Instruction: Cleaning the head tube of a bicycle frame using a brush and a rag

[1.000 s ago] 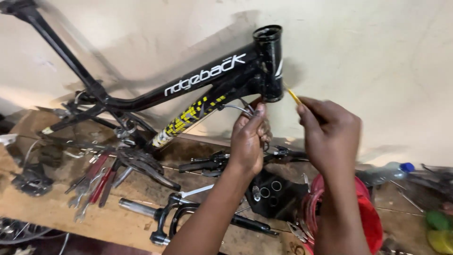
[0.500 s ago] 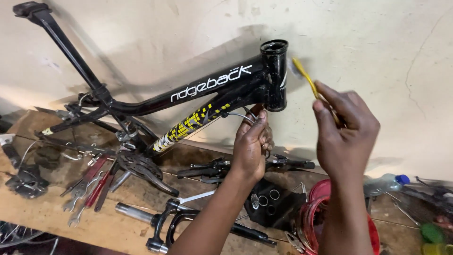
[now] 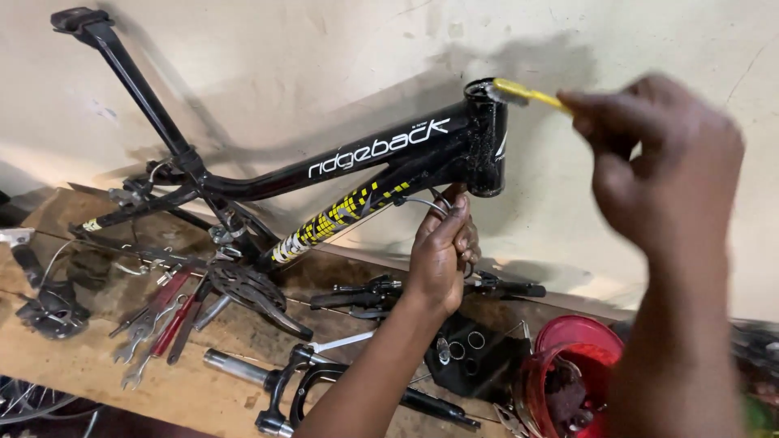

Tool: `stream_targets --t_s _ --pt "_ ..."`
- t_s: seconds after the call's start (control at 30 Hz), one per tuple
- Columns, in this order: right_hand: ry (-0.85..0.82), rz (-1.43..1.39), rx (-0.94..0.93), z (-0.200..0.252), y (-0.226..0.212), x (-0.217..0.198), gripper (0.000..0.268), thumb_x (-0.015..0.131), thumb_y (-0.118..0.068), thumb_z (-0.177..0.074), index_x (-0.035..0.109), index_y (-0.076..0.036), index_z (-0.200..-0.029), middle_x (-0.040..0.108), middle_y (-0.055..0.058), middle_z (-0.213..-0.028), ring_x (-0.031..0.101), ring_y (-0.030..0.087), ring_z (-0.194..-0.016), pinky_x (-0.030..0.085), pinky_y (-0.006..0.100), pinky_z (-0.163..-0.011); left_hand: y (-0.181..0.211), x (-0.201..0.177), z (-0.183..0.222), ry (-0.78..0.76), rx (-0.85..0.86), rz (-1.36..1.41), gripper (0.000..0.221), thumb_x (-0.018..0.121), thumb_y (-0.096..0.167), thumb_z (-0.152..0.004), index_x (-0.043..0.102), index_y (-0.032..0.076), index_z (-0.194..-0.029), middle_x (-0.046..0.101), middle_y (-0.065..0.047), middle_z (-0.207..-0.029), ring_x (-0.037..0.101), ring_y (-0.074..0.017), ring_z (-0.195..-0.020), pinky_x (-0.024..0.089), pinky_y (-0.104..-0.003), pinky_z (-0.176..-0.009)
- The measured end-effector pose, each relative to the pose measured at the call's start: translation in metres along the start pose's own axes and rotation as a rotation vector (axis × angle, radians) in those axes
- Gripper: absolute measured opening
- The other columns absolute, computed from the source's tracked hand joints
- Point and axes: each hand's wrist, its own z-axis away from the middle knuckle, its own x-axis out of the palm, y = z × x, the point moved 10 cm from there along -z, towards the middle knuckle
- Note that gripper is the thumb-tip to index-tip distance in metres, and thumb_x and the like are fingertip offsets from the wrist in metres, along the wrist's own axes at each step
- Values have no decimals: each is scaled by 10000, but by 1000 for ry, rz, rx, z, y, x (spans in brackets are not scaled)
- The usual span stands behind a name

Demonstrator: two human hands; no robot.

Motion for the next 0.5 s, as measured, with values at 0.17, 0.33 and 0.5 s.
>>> stream_targets --t_s 0.17,0.33,0.5 --pt "-82 160 -179 -25 12 1 221 803 -101 -1131 851 -204 -1321 629 34 -959 595 265 -800 365 379 -593 -3 -3 -4 14 -1 8 189 578 234 -968 601 128 -1123 363 44 -556 350 -84 -487 344 -259 -499" --pt "-127 -81 -59 -18 4 1 220 782 27 -1111 827 -62 -1307 637 122 -947 567 260 -732 349 371 -586 -4 -4 -7 5 -6 0 287 578 238 -962 606 121 -1223 370 49 -551 350 -78 -483 332 -252 -491" --pt "-72 58 -167 -15 -25 -2 210 813 -26 -1015 850 -141 -1187 658 40 -887 560 205 -740 393 334 -519 -12 -6 -17 6 8 20 215 595 221 -956 611 142 -1155 355 42 -577 341 -80 -514 321 -241 -512"
